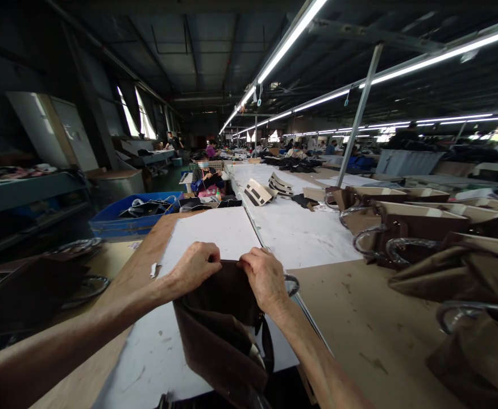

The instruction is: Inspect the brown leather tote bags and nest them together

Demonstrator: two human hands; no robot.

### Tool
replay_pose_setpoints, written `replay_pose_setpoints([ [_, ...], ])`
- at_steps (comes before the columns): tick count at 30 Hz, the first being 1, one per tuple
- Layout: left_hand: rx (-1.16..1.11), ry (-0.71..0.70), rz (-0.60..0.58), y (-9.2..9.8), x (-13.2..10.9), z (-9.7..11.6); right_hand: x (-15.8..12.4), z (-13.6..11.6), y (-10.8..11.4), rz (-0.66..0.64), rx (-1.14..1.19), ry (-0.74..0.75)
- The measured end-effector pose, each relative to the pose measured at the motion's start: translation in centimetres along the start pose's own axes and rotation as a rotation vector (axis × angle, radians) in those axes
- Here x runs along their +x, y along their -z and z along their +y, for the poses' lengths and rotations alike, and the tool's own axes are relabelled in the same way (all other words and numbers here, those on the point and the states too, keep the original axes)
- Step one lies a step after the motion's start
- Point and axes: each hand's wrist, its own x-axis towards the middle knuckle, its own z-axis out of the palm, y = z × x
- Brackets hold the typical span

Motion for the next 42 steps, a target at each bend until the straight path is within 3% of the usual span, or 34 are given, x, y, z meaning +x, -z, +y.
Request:
replay_pose_setpoints([
  [8, 0.025, 0.020, 0.011, -0.3, 0.3, -0.1, 0.1, -0.3, -0.1, 0.000, 0.035, -0.028],
  [14, 0.015, 0.040, 0.018, -0.3, 0.4, -0.1, -0.1, -0.2, 0.0, 0.013, -0.081, 0.029],
  [24, -0.060, -0.063, 0.082, -1.3, 0.7, -1.3, 1.2, -2.4, -0.6, -0.047, -0.196, 0.127],
  [30, -0.120, -0.075, -0.002, -0.8, 0.7, -1.2, -0.2, 0.0, 1.5, -0.055, -0.200, 0.042],
  [36, -0.113, -0.025, -0.033, -0.3, 0.6, -1.0, -2.7, 2.0, 1.9, -0.015, 0.058, -0.100],
  [42, -0.104, -0.047, -0.026, -0.2, 0.2, -0.9, -2.5, 1.8, 1.2, -0.005, 0.246, -0.162],
])
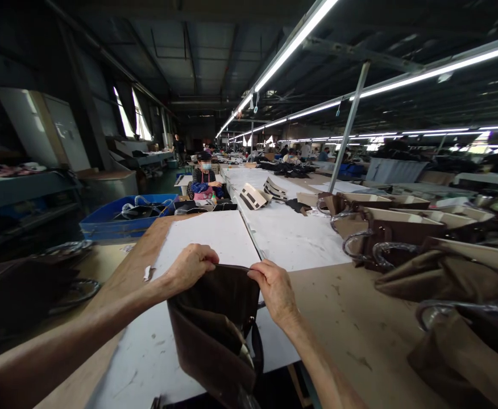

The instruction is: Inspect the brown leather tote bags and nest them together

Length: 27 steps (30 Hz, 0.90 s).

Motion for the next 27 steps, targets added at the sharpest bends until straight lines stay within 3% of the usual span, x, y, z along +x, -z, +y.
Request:
replay_pose_setpoints([
  [6, 0.038, 0.030, 0.003, 0.0, 0.2, -0.1, 0.0, -1.0, 0.2, 0.001, -0.218, 0.048],
  [10, 0.060, 0.022, -0.008, 0.0, 0.0, -0.1, -0.2, -1.8, -0.9, -0.036, -0.459, 0.192],
  [14, 0.064, 0.034, -0.004, 0.1, -0.1, 0.0, -0.2, -1.9, -2.2, -0.060, -0.549, 0.194],
  [27, 0.057, 0.034, -0.041, 0.5, -0.4, 0.2, 1.0, -1.0, -1.9, -0.130, -0.059, 0.051],
])
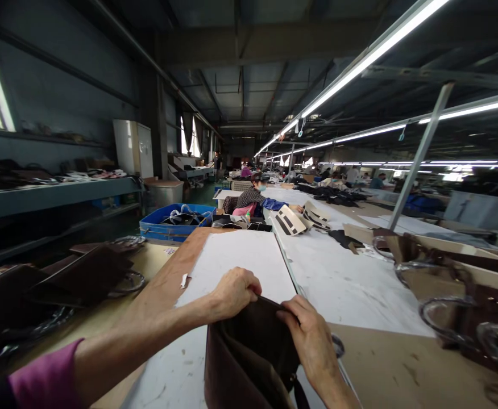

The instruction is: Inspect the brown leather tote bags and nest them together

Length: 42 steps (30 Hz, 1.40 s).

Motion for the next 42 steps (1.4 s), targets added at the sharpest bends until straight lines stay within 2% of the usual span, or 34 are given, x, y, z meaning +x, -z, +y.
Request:
replay_pose_setpoints([
  [6, 0.001, 0.010, -0.006, 0.0, 0.2, -0.1, 0.1, -0.1, 0.2, 0.013, 0.022, 0.022],
  [15, -0.027, -0.033, 0.009, -0.3, 0.2, -0.5, -0.1, -1.5, 0.8, 0.034, 0.071, -0.035],
  [22, -0.038, -0.012, 0.009, -0.3, 0.3, -0.5, -0.5, -0.9, 1.3, -0.017, 0.214, -0.041],
  [32, -0.056, -0.008, -0.006, -0.4, 0.5, -0.6, -0.6, -0.8, 0.9, 0.034, 0.223, -0.082],
  [35, -0.048, 0.000, 0.000, -0.3, 0.4, -0.5, -0.6, -1.3, 1.0, 0.024, 0.140, -0.102],
  [39, -0.011, -0.014, -0.016, -0.4, 0.3, -0.1, 0.1, -3.5, 1.0, 0.019, -0.247, -0.034],
  [42, 0.006, -0.051, -0.034, -0.1, -0.1, 0.4, 1.3, -5.1, 0.4, -0.135, -0.358, -0.006],
])
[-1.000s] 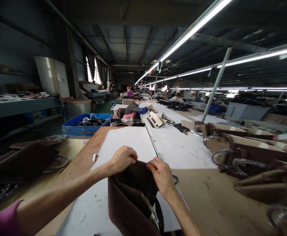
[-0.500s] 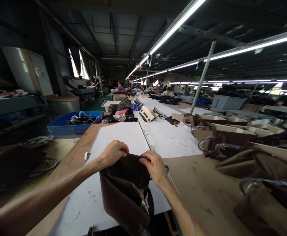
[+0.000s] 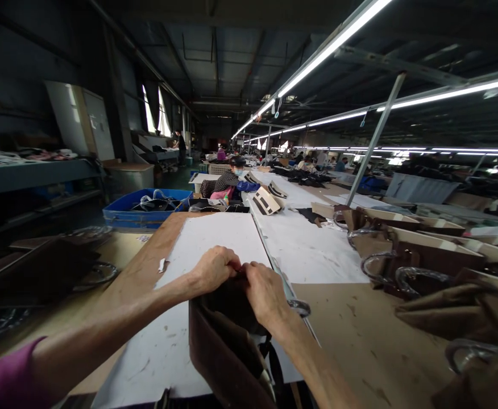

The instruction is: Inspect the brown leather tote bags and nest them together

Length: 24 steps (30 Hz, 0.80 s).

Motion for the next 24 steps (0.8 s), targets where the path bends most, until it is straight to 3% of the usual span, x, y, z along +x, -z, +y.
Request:
replay_pose_setpoints([
  [4, 0.012, -0.031, 0.091, 2.3, -1.9, 0.2, 1.2, -0.3, 0.0, -0.153, 0.024, -0.045],
  [8, -0.032, 0.001, 0.379, 3.6, -6.7, -0.2, 1.3, 0.9, 1.1, -0.156, -0.023, -0.110],
  [10, -0.023, -0.053, 0.508, 2.1, -9.8, -0.2, 1.1, 1.6, 1.8, -0.177, -0.039, -0.166],
  [11, 0.011, -0.149, 0.542, 0.7, -11.4, -0.1, 1.0, 1.8, 2.1, -0.185, -0.049, -0.200],
  [13, 0.063, -0.387, 0.580, -2.8, -14.0, 0.5, 1.0, 2.1, 2.5, -0.183, -0.095, -0.270],
  [14, 0.093, -0.393, 0.538, -4.6, -14.9, 1.0, 1.1, 2.2, 2.6, -0.179, -0.124, -0.300],
  [17, 0.075, -0.159, 0.563, -9.4, -15.7, 3.0, 1.3, 2.1, 2.6, -0.181, -0.188, -0.355],
  [19, 0.019, -0.061, 0.583, -11.1, -15.1, 4.1, 1.2, 2.0, 2.5, -0.188, -0.201, -0.367],
  [21, -0.048, 0.023, 0.576, -11.2, -14.3, 4.6, 0.9, 2.0, 2.4, -0.193, -0.208, -0.365],
  [24, -0.207, 0.219, 0.487, -9.0, -13.9, 3.5, -0.1, 2.3, 2.5, -0.197, -0.213, -0.360],
])
